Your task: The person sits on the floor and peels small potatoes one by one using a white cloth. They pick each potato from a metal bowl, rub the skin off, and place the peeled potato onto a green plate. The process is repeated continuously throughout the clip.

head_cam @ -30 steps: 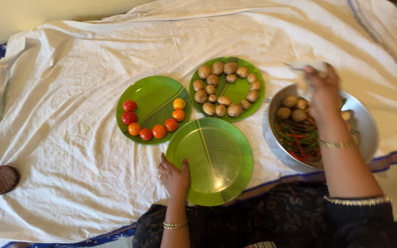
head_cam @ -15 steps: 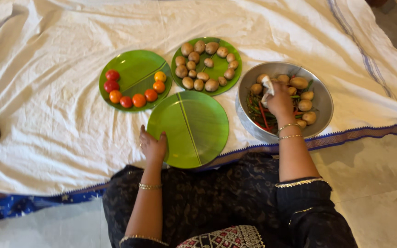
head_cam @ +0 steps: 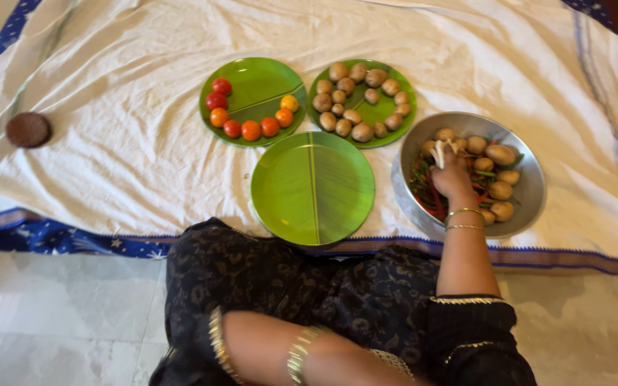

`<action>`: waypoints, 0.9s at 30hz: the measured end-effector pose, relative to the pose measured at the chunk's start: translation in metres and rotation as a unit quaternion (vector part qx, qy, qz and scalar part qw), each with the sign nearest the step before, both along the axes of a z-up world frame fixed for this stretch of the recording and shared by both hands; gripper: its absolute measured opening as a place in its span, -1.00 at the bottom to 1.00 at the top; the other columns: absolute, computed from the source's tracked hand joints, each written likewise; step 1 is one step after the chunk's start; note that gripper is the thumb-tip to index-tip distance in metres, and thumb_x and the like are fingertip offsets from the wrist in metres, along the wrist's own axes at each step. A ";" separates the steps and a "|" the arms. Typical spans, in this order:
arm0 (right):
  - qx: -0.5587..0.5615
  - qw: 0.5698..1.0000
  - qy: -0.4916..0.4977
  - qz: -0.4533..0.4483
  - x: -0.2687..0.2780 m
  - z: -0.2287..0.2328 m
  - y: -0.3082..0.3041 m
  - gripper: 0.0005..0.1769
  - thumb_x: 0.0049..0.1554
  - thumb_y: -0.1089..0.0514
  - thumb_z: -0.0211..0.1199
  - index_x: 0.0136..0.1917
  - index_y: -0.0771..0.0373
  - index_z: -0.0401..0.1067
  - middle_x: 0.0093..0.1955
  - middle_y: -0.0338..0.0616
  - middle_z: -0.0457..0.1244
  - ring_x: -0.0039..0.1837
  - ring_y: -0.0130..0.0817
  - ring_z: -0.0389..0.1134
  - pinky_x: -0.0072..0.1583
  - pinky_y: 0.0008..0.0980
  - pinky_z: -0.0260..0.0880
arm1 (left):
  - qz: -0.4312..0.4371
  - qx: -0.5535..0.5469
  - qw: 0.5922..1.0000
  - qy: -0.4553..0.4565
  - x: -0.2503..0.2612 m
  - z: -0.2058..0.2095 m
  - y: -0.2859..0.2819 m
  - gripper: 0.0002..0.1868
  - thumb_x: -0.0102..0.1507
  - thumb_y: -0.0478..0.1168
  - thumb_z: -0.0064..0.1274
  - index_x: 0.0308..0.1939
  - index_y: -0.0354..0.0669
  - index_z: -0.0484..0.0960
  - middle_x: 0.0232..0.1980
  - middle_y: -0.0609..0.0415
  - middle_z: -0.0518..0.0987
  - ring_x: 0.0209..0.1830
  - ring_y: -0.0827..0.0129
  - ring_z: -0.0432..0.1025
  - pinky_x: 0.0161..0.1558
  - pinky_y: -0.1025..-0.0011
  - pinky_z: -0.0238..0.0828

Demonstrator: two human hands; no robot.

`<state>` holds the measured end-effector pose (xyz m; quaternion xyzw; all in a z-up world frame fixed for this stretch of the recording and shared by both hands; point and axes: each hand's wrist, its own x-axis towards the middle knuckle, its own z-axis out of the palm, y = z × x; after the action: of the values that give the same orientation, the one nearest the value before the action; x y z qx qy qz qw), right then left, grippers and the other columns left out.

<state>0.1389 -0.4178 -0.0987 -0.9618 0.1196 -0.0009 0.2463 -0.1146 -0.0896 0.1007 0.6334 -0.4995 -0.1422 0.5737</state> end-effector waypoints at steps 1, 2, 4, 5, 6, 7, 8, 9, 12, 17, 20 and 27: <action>-0.013 1.000 -0.013 0.001 0.000 0.003 0.003 -0.13 0.18 0.02 0.25 0.64 0.12 -0.03 0.62 0.35 -0.18 0.57 0.28 -0.02 0.49 -0.07 0.02 | 0.002 -0.003 1.000 -0.019 0.002 -0.001 0.001 -0.66 0.33 -0.38 0.02 0.19 -0.19 0.55 0.18 0.00 0.60 0.20 0.20 0.50 0.29 0.29 0.41; -0.004 1.000 -0.001 -0.015 -0.001 0.006 0.006 -0.14 0.18 0.01 0.24 0.65 0.11 -0.03 0.63 0.35 -0.17 0.54 0.29 0.03 0.48 -0.05 0.06 | 0.005 -0.007 0.999 -0.039 0.003 -0.004 0.000 -0.67 0.33 -0.38 0.02 0.19 -0.19 0.55 0.18 0.00 0.60 0.20 0.21 0.49 0.29 0.29 0.41; 0.013 0.998 0.024 -0.050 -0.009 0.013 0.005 -0.15 0.20 -0.01 0.21 0.65 0.10 -0.03 0.63 0.34 -0.15 0.46 0.33 0.14 0.45 -0.02 0.14 | 0.011 -0.009 0.998 -0.067 0.003 -0.013 -0.008 -0.67 0.33 -0.39 0.02 0.18 -0.19 0.56 0.18 0.00 0.60 0.20 0.21 0.49 0.30 0.29 0.41; 0.012 0.998 0.033 -0.059 -0.010 0.017 0.006 -0.16 0.22 -0.03 0.20 0.67 0.09 -0.01 0.61 0.34 -0.09 0.46 0.32 0.17 0.45 0.00 0.16 | 0.010 -0.010 0.996 -0.083 0.004 -0.016 -0.014 -0.68 0.33 -0.39 0.02 0.18 -0.19 0.56 0.18 -0.01 0.60 0.21 0.21 0.49 0.30 0.29 0.41; 0.011 0.997 0.042 -0.069 -0.011 0.022 0.005 -0.17 0.24 -0.05 0.19 0.68 0.08 0.00 0.59 0.35 -0.03 0.46 0.31 0.20 0.45 0.02 0.18 | 0.010 -0.010 0.995 -0.094 0.005 -0.017 -0.021 -0.68 0.33 -0.39 0.02 0.18 -0.19 0.56 0.18 -0.01 0.60 0.21 0.21 0.49 0.30 0.29 0.41; 0.011 0.995 0.053 -0.080 -0.013 0.024 0.006 -0.18 0.27 -0.07 0.18 0.70 0.06 0.02 0.58 0.35 0.03 0.46 0.31 0.23 0.45 0.05 0.20 | 0.012 -0.008 0.995 -0.102 0.003 -0.017 -0.026 -0.68 0.33 -0.39 0.02 0.17 -0.19 0.56 0.18 -0.01 0.60 0.21 0.21 0.49 0.30 0.29 0.41; 0.020 0.996 0.047 -0.077 -0.011 0.024 0.009 -0.19 0.24 -0.05 0.19 0.68 0.05 0.03 0.59 0.34 -0.02 0.44 0.32 0.23 0.44 0.04 0.20 | 0.014 -0.008 0.994 -0.108 0.002 -0.017 -0.031 -0.69 0.33 -0.40 0.02 0.17 -0.19 0.57 0.18 -0.01 0.60 0.21 0.21 0.49 0.31 0.30 0.41; 0.028 0.996 0.044 -0.077 -0.011 0.022 0.009 -0.19 0.22 -0.04 0.20 0.66 0.04 0.03 0.60 0.34 -0.07 0.43 0.33 0.23 0.43 0.03 0.20 | 0.012 -0.007 0.993 -0.113 0.000 -0.015 -0.036 -0.69 0.33 -0.40 0.03 0.16 -0.19 0.57 0.18 -0.01 0.60 0.21 0.21 0.49 0.31 0.30 0.41; 0.037 0.997 0.026 -0.060 -0.005 0.014 0.005 -0.19 0.17 -0.01 0.24 0.61 0.05 0.04 0.63 0.39 -0.24 0.39 0.36 0.20 0.41 -0.01 0.18 | 0.004 -0.006 0.992 -0.126 -0.003 -0.008 -0.050 -0.70 0.33 -0.41 0.03 0.15 -0.20 0.57 0.18 -0.01 0.59 0.22 0.22 0.49 0.31 0.30 0.41; 0.042 0.999 0.005 -0.024 0.006 -0.010 -0.002 -0.17 0.15 -0.02 0.28 0.60 0.07 0.06 0.62 0.34 -0.15 0.46 0.32 0.15 0.44 -0.03 0.16 | -0.004 -0.009 0.990 -0.143 -0.006 0.000 -0.062 -0.71 0.33 -0.42 0.03 0.13 -0.20 0.58 0.18 -0.01 0.59 0.22 0.22 0.48 0.32 0.31 0.42; 0.034 0.999 0.007 -0.024 0.007 -0.012 -0.005 -0.18 0.16 -0.04 0.27 0.61 0.08 0.08 0.59 0.31 -0.08 0.46 0.30 0.17 0.44 -0.01 0.18 | -0.008 -0.009 0.989 -0.146 -0.008 0.000 -0.063 -0.72 0.33 -0.43 0.03 0.12 -0.20 0.59 0.18 -0.02 0.59 0.23 0.22 0.48 0.33 0.31 0.42; 0.053 0.995 -0.005 -0.088 -0.008 0.016 0.007 -0.27 0.19 -0.06 0.25 0.56 0.07 0.13 0.46 0.37 0.02 0.29 0.32 0.27 0.33 0.03 0.25 | -0.019 -0.009 0.989 -0.148 -0.007 0.007 -0.045 -0.74 0.33 -0.45 0.04 0.10 -0.21 0.60 0.19 -0.02 0.58 0.24 0.23 0.48 0.34 0.32 0.42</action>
<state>0.1304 -0.4106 -0.0822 -0.9331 0.2026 -0.0216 0.2962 -0.1211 -0.1348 0.1082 0.6329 -0.5921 -0.0534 0.4960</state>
